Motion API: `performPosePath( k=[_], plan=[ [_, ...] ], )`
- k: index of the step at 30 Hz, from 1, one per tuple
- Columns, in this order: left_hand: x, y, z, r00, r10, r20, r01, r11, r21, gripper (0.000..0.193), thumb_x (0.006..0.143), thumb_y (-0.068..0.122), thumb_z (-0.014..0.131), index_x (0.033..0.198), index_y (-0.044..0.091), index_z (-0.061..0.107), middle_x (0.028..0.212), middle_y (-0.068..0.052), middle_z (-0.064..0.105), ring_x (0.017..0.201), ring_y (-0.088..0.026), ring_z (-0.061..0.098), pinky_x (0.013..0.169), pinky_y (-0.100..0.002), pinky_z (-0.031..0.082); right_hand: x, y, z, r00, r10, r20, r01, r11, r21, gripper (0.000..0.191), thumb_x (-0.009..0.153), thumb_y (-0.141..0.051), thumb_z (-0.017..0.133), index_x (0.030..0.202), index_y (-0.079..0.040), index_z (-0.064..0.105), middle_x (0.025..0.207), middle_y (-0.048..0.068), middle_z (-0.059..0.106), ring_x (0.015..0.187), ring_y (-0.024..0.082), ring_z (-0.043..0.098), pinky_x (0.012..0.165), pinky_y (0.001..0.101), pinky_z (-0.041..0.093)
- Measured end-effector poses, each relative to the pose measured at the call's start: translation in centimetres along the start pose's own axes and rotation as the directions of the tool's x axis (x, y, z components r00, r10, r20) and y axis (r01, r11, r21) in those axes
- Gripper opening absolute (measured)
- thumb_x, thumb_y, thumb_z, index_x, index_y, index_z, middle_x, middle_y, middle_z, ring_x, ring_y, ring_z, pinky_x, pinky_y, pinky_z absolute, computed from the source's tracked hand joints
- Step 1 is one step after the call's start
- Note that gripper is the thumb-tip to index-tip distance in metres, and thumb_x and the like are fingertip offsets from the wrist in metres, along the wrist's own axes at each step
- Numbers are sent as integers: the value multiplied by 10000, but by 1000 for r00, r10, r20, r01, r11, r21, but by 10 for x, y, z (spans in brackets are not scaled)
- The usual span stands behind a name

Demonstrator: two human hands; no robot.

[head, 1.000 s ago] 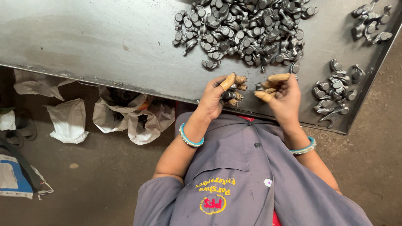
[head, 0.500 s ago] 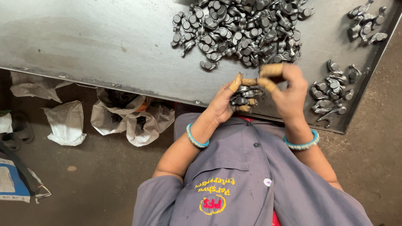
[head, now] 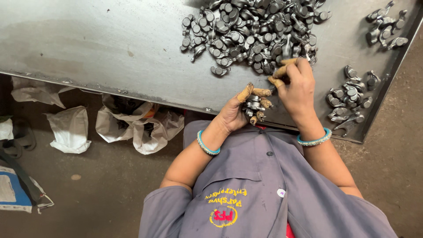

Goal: The person picks small metal castings from a large pile on a metal table, turns and inspects each piece in their hands, and places it into separate groups on the table. They work through the pile piece by piece, occasionally reaching for new items from the heap.

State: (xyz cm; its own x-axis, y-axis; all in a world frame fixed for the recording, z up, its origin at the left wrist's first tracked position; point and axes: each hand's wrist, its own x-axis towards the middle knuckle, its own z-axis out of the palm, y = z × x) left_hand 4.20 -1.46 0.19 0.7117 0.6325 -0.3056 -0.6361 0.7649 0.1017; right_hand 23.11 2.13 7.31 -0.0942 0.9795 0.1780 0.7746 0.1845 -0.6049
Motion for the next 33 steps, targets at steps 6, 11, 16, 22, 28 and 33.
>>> performPosePath(
  k=[6, 11, 16, 22, 28, 33],
  plan=[
    [1, -2, 1, 1000, -18, -5, 18, 999, -29, 571, 1049, 470, 596, 1329, -27, 616, 1069, -162, 729, 850, -233, 726, 652, -347, 604, -17, 1, -10, 998, 61, 29, -62, 998, 32, 325, 815, -50, 906, 1035, -34, 668, 1010, 104, 647, 932, 285, 626, 795, 395, 528],
    [1, 1, 2, 994, -6, 108, 16, 995, -95, 569, 1066, 460, 601, 1350, -33, 614, 1066, -168, 720, 830, -231, 712, 543, -284, 541, -27, -6, -20, 997, 49, 56, -43, 994, -102, 380, 756, -41, 887, 1076, -30, 684, 999, 128, 647, 940, 322, 581, 803, 431, 502],
    [1, 4, 2, 998, -10, 59, 16, 995, -102, 574, 1051, 468, 603, 1351, -22, 603, 1124, -166, 713, 844, -234, 707, 540, -286, 527, -34, -4, -11, 999, -43, 25, 47, 989, -142, 385, 787, 42, 814, 1146, -39, 700, 1025, 126, 651, 1016, 338, 599, 869, 438, 506],
    [2, 5, 0, 997, 3, 79, 3, 997, -79, 678, 1069, 559, 549, 1325, -64, 622, 1125, -190, 706, 851, -258, 713, 558, -324, 551, -45, 22, -4, 971, 238, 36, -238, 930, 280, 251, 889, -20, 820, 1086, -17, 663, 1038, 101, 680, 916, 187, 680, 825, 320, 564],
    [2, 6, 0, 995, 24, 98, -23, 1000, -14, 674, 1055, 551, 537, 1343, -54, 613, 1161, -192, 707, 863, -262, 715, 576, -330, 557, -55, 46, -15, 863, 349, 365, -410, 62, 910, 331, 957, -45, 760, 1253, -13, 615, 1072, 108, 704, 866, 189, 691, 752, 303, 577],
    [5, 4, 0, 995, -6, 101, 10, 999, -35, 680, 1081, 550, 520, 1353, -67, 605, 1171, -201, 711, 860, -259, 720, 561, -315, 561, -58, 40, -22, 801, 348, 487, -484, -103, 869, 329, 1008, -133, 704, 1293, 21, 646, 1061, 125, 722, 887, 203, 707, 741, 302, 571]
  ],
)
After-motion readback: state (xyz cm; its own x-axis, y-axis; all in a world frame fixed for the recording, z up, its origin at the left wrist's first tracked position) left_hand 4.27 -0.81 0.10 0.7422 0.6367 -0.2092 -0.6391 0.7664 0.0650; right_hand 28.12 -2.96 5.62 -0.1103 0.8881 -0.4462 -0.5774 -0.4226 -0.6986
